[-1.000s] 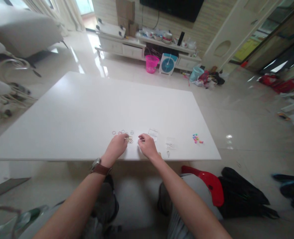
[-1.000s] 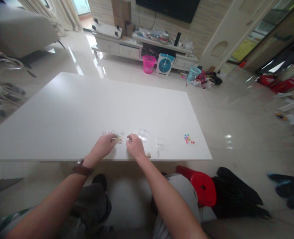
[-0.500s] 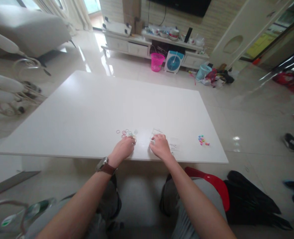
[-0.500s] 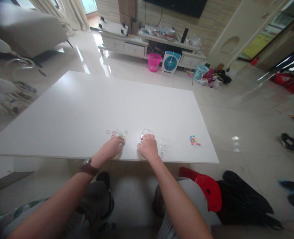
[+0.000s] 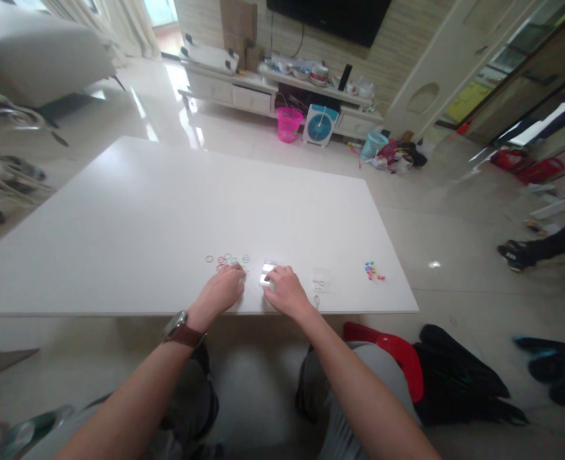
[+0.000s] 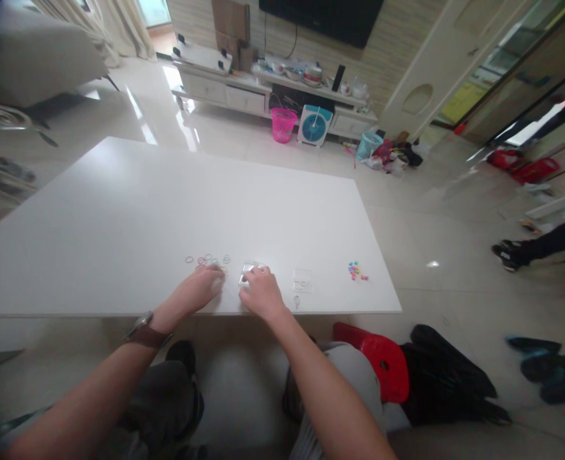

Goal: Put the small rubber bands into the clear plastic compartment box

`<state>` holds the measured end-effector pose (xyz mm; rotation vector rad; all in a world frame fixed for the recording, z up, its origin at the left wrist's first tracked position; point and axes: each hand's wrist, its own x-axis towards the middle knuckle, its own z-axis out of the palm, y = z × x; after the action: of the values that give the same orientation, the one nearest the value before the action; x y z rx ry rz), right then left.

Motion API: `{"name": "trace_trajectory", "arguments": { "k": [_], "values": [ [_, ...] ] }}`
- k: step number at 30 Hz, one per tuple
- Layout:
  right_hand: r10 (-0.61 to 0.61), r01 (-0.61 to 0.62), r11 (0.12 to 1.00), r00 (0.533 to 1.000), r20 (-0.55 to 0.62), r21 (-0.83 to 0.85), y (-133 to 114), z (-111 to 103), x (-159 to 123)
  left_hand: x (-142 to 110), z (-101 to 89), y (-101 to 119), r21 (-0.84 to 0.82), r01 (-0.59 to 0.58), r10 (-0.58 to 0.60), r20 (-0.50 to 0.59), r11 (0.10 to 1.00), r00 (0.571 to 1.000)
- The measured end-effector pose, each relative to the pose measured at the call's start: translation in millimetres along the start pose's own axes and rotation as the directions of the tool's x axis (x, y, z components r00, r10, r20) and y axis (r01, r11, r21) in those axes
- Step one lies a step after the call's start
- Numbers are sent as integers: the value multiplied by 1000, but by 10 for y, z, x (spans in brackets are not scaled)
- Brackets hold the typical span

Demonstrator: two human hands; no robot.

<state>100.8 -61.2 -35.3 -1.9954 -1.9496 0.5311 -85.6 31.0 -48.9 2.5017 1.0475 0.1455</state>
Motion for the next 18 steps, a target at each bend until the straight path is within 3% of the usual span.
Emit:
{"name": "trace_trajectory", "arguments": {
  "k": [3, 10, 18],
  "values": [
    [-7, 10, 999, 998, -68, 39, -3, -7, 27, 53, -27, -6, -94, 43, -49, -59, 995, 997],
    [-30, 91, 947, 980, -199, 307, -85, 79, 79, 118, -166, 91, -256, 59, -74, -49, 965, 996],
    [76, 49, 741, 985, -157, 670, -117, 99, 79, 89, -242, 257, -518, 75, -138, -84, 852, 987]
  ]
}}
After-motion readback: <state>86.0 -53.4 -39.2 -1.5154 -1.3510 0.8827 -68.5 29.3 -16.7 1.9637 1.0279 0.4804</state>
